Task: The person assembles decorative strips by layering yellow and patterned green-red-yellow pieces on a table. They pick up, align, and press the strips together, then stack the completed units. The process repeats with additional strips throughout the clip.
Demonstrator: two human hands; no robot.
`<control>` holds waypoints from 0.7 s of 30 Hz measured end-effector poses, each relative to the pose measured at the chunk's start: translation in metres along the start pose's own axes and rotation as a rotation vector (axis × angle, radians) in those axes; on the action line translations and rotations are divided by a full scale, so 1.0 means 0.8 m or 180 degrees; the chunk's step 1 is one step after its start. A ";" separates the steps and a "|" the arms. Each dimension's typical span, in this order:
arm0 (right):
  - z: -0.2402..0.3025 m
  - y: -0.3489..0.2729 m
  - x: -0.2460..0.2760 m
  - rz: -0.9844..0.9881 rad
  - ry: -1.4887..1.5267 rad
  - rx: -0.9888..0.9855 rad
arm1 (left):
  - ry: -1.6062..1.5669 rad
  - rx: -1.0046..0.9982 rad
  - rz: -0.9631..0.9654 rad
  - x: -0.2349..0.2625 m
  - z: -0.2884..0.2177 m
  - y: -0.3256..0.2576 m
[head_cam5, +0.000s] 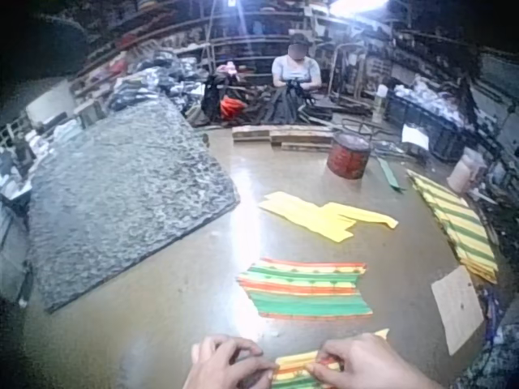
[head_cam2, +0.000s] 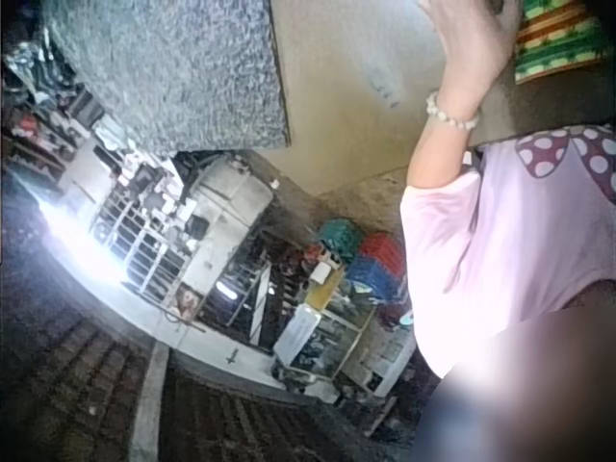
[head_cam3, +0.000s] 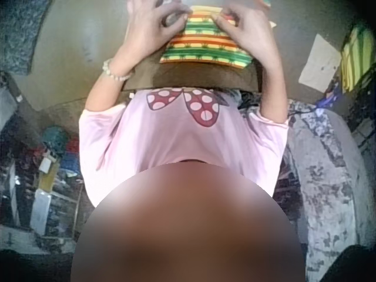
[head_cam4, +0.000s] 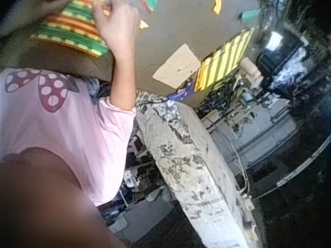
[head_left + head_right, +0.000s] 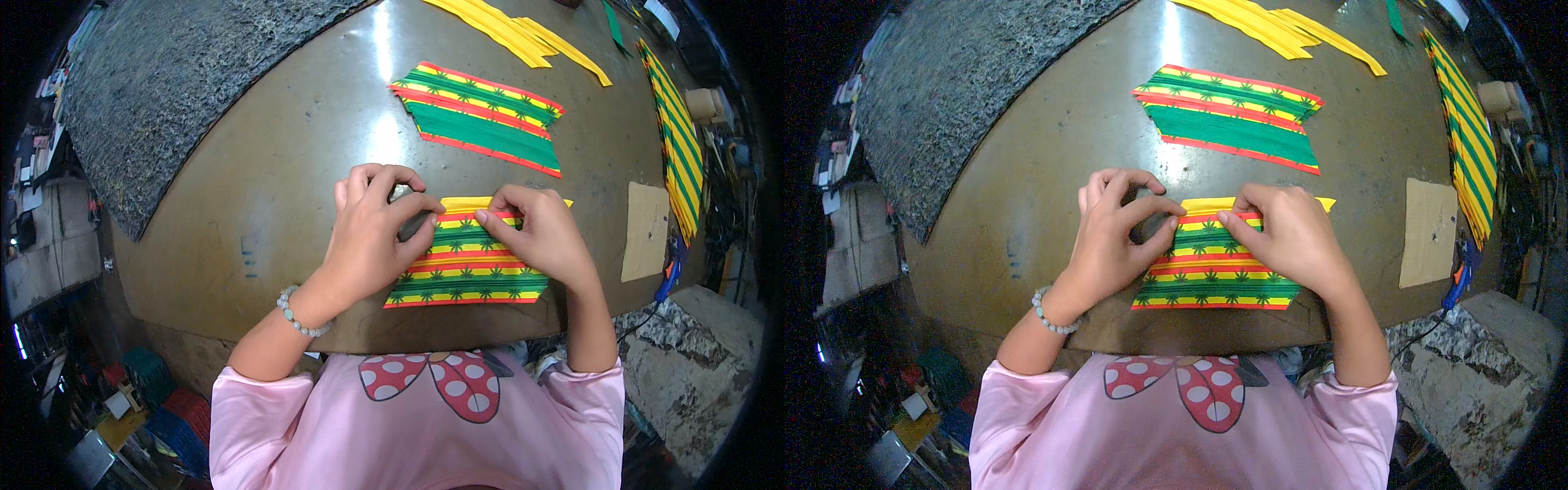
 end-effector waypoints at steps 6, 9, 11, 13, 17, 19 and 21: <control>-0.001 0.002 0.003 0.0104 -0.0141 0.0003 | 0.0205 -0.0221 0.0170 0.002 -0.004 -0.002; 0.001 0.002 0.002 0.0101 -0.0163 0.0049 | 0.0268 -0.0233 0.0223 0.002 -0.004 -0.003; 0.000 0.000 0.000 0.0065 -0.0147 0.0070 | 0.0273 -0.0241 0.0264 0.001 -0.005 -0.004; -0.003 -0.001 -0.001 0.0023 -0.0113 0.0100 | 0.0391 -0.0253 0.0218 0.000 -0.007 -0.005; -0.003 0.001 -0.004 0.0054 -0.0346 -0.0006 | 0.1120 -0.0309 0.0220 -0.007 -0.022 -0.010; 0.006 0.004 -0.008 -0.0017 -0.0404 0.0018 | 0.1274 -0.0438 0.0306 -0.016 -0.034 -0.016; 0.017 0.006 -0.015 0.0029 -0.0449 -0.0100 | 0.1058 -0.0619 0.0344 -0.022 -0.038 -0.020</control>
Point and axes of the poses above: each hand's wrist, its own y-axis towards the middle knuckle, its own x-axis out of the back of the hand, z = x × y, the point moved 1 cm from there along y, towards the middle knuckle, and after that the axes turned 14 degrees about z, right-handed, at the moved point
